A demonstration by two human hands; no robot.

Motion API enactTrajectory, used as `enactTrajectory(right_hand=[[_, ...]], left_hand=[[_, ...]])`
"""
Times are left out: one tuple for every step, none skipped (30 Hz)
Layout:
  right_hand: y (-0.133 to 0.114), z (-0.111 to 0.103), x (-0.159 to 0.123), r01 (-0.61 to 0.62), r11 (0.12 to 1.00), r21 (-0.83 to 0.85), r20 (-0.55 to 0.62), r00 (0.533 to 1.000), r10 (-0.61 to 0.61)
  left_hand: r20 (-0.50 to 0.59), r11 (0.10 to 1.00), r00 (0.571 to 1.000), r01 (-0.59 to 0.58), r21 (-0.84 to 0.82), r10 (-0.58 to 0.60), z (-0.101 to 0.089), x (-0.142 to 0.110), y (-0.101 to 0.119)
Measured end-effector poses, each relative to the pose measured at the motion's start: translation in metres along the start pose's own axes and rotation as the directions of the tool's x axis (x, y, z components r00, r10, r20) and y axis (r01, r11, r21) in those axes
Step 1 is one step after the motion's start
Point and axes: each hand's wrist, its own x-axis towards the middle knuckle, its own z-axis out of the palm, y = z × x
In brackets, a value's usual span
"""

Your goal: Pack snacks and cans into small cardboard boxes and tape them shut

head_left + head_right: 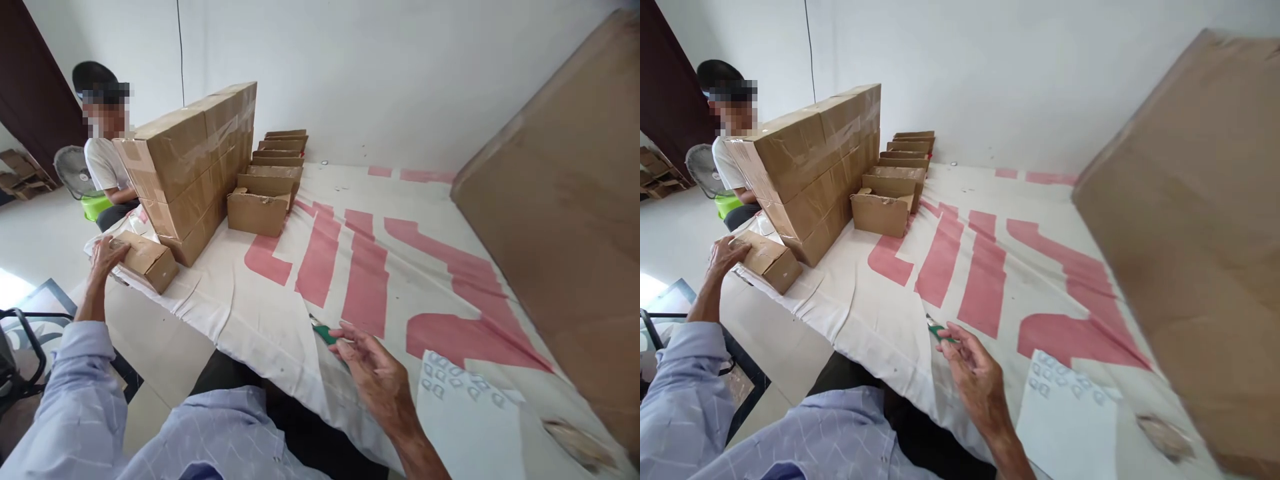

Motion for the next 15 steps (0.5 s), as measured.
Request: enactTrajectory(right_hand=[[0.003, -0.002, 0.002, 0.024, 0.999, -0.04, -0.005, 1.0, -0.024], [0.007, -0.005, 0.004, 0.053, 0.994, -0.099, -0.008, 0.999, -0.054], [0.012, -0.008, 0.007, 0.086, 0.981, -0.174, -0.009, 0.996, -0.089], [0.018, -0.011, 0.009, 0.123, 0.957, -0.261, -0.007, 0.992, -0.129], [0.023, -0.014, 0.012, 0.163, 0.921, -0.354, 0.0, 0.985, -0.174], [0.029, -0.016, 0.015, 0.201, 0.872, -0.446, 0.013, 0.976, -0.218], [0.034, -0.018, 0.017, 0.234, 0.815, -0.53, 0.032, 0.966, -0.257], [0.039, -0.019, 0.019, 0.26, 0.757, -0.6, 0.055, 0.957, -0.285], [0.043, -0.019, 0.02, 0.28, 0.703, -0.654, 0.084, 0.95, -0.301], [0.047, -0.019, 0.02, 0.295, 0.658, -0.693, 0.113, 0.946, -0.305], [0.05, -0.018, 0.02, 0.305, 0.624, -0.72, 0.138, 0.943, -0.302], [0.053, -0.017, 0.019, 0.311, 0.597, -0.739, 0.158, 0.942, -0.294], [0.055, -0.015, 0.017, 0.313, 0.577, -0.754, 0.171, 0.942, -0.288], [0.056, -0.014, 0.016, 0.313, 0.561, -0.766, 0.18, 0.943, -0.281], [0.057, -0.012, 0.015, 0.309, 0.545, -0.78, 0.186, 0.945, -0.27]], left_hand=[[0.028, 1.0, 1.0, 0.011, -0.017, -0.01, 0.0, 0.002, -0.005], [0.054, 0.999, 0.998, 0.016, -0.035, -0.014, 0.002, 0.001, -0.009], [0.076, 0.999, 0.997, 0.014, -0.053, -0.009, 0.006, -0.004, -0.012], [0.095, 0.997, 0.995, 0.004, -0.072, 0.003, 0.011, -0.011, -0.013], [0.114, 0.996, 0.993, -0.011, -0.091, 0.021, 0.019, -0.021, -0.012], [0.135, 0.993, 0.99, -0.03, -0.11, 0.045, 0.028, -0.034, -0.01], [0.159, 0.99, 0.985, -0.051, -0.131, 0.072, 0.037, -0.048, -0.007], [0.182, 0.985, 0.977, -0.084, -0.152, 0.111, 0.047, -0.065, -0.001], [0.2, 0.977, 0.967, -0.125, -0.173, 0.159, 0.056, -0.082, 0.006], [0.214, 0.965, 0.952, -0.178, -0.194, 0.218, 0.065, -0.099, 0.014], [0.217, 0.944, 0.93, -0.251, -0.214, 0.296, 0.072, -0.116, 0.023], [0.226, 0.922, 0.905, -0.31, -0.233, 0.361, 0.078, -0.132, 0.032], [0.244, 0.9, 0.878, -0.352, -0.255, 0.413, 0.083, -0.145, 0.04], [0.272, 0.88, 0.848, -0.381, -0.284, 0.455, 0.086, -0.155, 0.046], [0.314, 0.863, 0.815, -0.39, -0.322, 0.486, 0.089, -0.163, 0.052]])
